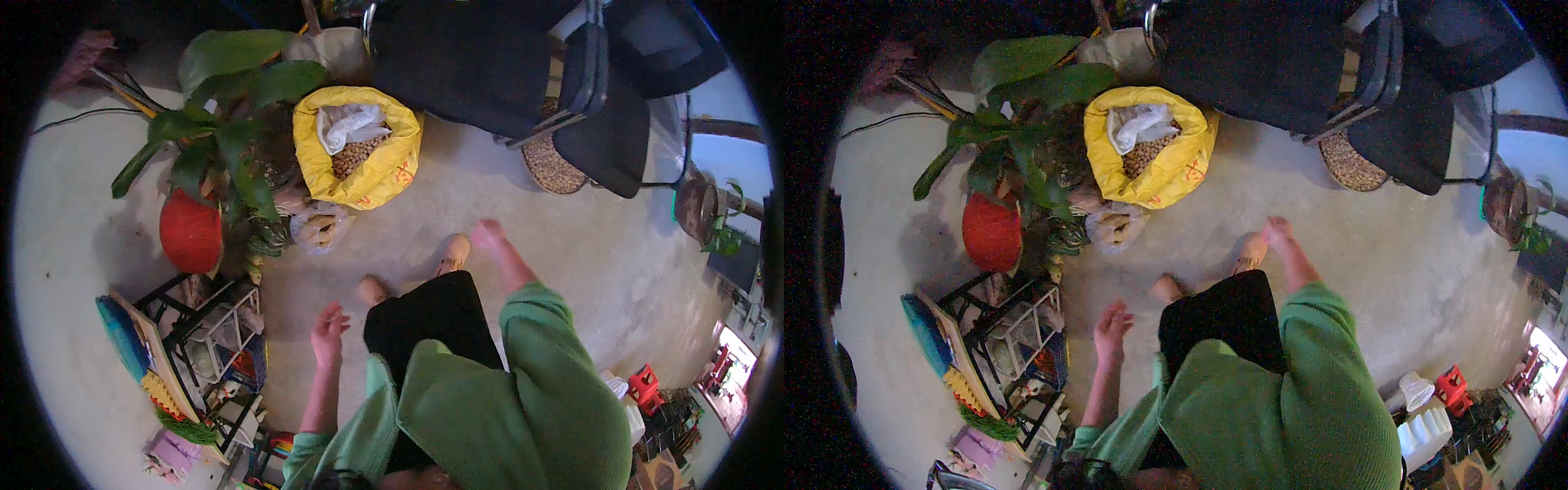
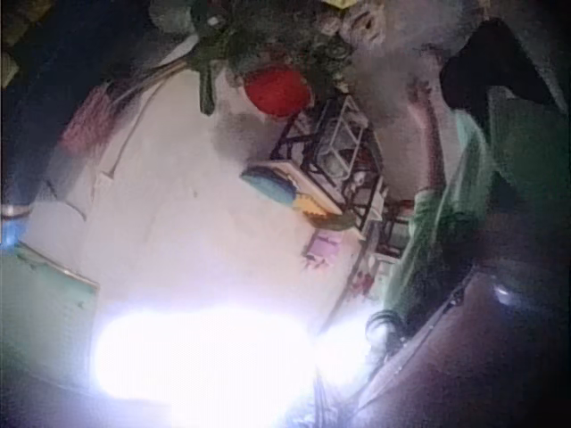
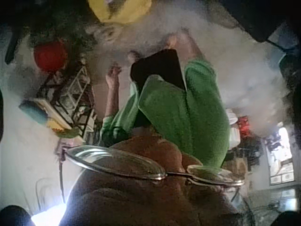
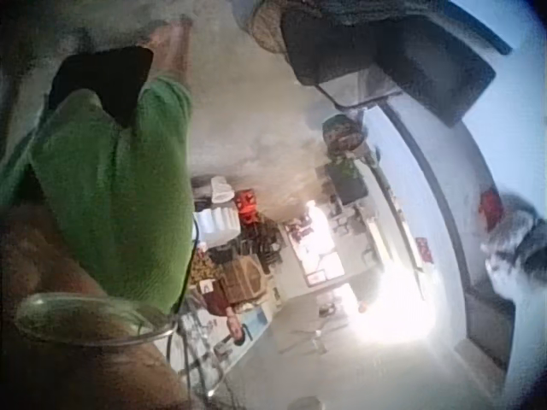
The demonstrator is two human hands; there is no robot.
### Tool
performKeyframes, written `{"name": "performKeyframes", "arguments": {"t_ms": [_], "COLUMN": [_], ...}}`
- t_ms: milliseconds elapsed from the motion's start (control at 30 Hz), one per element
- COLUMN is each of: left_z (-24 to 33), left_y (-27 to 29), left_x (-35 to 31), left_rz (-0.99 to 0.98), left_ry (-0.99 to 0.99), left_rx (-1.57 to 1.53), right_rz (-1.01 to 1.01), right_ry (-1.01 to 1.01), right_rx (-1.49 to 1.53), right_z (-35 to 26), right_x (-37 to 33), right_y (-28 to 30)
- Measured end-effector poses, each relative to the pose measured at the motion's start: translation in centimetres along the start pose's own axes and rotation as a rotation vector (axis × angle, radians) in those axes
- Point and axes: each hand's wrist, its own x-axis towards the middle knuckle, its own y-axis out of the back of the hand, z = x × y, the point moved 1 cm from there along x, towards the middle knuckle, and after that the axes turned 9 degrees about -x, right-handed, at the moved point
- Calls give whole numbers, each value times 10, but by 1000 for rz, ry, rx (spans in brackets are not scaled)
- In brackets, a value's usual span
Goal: The person cleans a cabinet shelf with a cloth, then moves to a table to sort and bundle green vegetables. They place the vegetables into a metal pot containing a dark liquid and briefly operate an electric kettle.
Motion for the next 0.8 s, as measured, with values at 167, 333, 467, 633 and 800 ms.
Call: {"name": "performKeyframes", "arguments": {"t_ms": [167, 333, 467, 633, 800], "left_z": [-43, -82, -94, -85, -65], "left_y": [-65, -105, -120, -128, -141], "left_x": [14, 63, 90, 107, 111], "left_rz": [-26, -96, -95, -108, -120], "left_ry": [135, 177, 228, 246, 216], "left_rx": [-38, -66, -149, -84, -93], "right_rz": [-32, -125, -127, 216, 289], "right_ry": [160, 300, 251, 282, 202], "right_rx": [371, 724, 811, 615, 714], "right_z": [-129, -209, -231, -246, -232], "right_x": [91, 167, 197, 190, 155], "right_y": [-39, -80, -90, -86, -74]}}
